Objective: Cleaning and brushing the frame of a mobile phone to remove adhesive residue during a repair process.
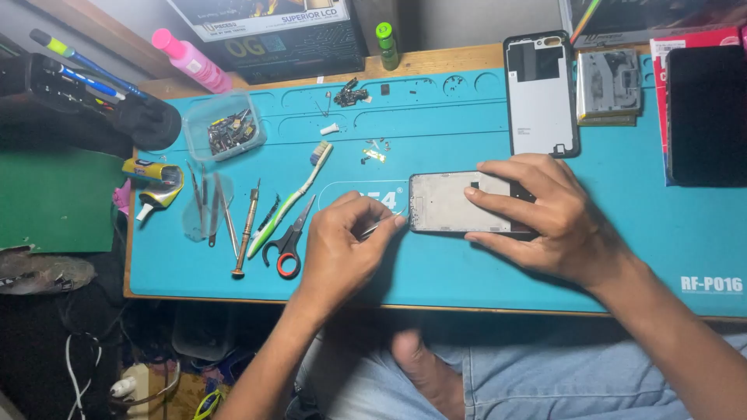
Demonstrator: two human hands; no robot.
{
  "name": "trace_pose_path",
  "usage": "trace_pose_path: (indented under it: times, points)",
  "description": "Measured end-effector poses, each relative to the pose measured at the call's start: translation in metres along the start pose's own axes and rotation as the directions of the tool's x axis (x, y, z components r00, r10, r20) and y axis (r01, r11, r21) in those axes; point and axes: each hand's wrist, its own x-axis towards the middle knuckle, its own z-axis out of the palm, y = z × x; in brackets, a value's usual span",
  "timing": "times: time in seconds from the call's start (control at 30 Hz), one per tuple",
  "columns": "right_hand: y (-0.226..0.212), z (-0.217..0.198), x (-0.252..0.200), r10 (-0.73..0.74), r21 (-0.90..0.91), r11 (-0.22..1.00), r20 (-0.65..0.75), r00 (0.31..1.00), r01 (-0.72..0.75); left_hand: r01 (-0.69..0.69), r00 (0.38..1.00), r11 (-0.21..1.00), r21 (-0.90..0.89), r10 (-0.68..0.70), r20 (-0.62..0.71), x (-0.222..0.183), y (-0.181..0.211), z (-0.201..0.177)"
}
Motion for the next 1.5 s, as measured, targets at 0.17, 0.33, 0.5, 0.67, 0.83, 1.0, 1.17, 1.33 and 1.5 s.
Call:
trace_pose_path:
  times: [0.17, 0.33, 0.5, 0.67, 0.83, 1.0, 1.17, 1.33, 1.5]
  points:
    - [-0.003, -0.001, 0.001, 0.005, -0.012, 1.000, -0.001, 1.000, -0.005, -0.081, 0.997, 0.997, 0.010, 0.081, 0.017, -0.008, 0.003, -0.003]
    - [-0.014, -0.010, 0.001, -0.009, -0.008, 1.000, -0.027, 1.000, 0.009, -0.251, 0.945, 0.945, 0.212, 0.286, -0.157, -0.027, -0.004, -0.006]
    - [-0.033, -0.013, -0.011, 0.216, 0.054, 0.976, -0.059, 0.975, -0.212, -0.299, 0.903, 0.882, 0.364, 0.385, -0.192, -0.037, -0.012, -0.016]
    - [-0.043, -0.014, -0.004, 0.283, 0.247, 0.937, -0.123, 0.951, -0.247, -0.128, 0.847, 0.849, 0.513, 0.363, -0.389, -0.023, -0.044, -0.043]
    - [-0.069, -0.004, 0.016, 0.494, 0.525, 0.771, -0.134, 0.859, -0.361, -0.022, 0.865, 0.860, 0.510, 0.273, -0.422, -0.005, -0.081, -0.051]
    - [-0.065, 0.019, 0.020, 0.850, 0.975, 0.157, -0.052, 0.524, -0.158, -0.097, 0.869, 0.905, 0.415, 0.280, -0.408, -0.011, -0.052, -0.052]
    - [-0.065, 0.019, 0.040, 0.927, 0.998, -0.052, 0.036, 0.374, 0.032, -0.223, 0.929, 0.975, 0.020, 0.218, -0.298, -0.053, 0.012, -0.035]
    - [-0.080, 0.017, 0.067, 0.952, 0.999, 0.004, -0.018, 0.305, 0.047, -0.071, 0.997, 0.937, -0.343, 0.081, 0.016, -0.079, 0.044, -0.006]
    - [-0.098, 0.003, 0.083, 0.882, 0.902, 0.380, -0.287, 0.373, -0.204, -0.188, 0.979, 0.923, -0.337, 0.205, 0.015, -0.086, 0.037, 0.013]
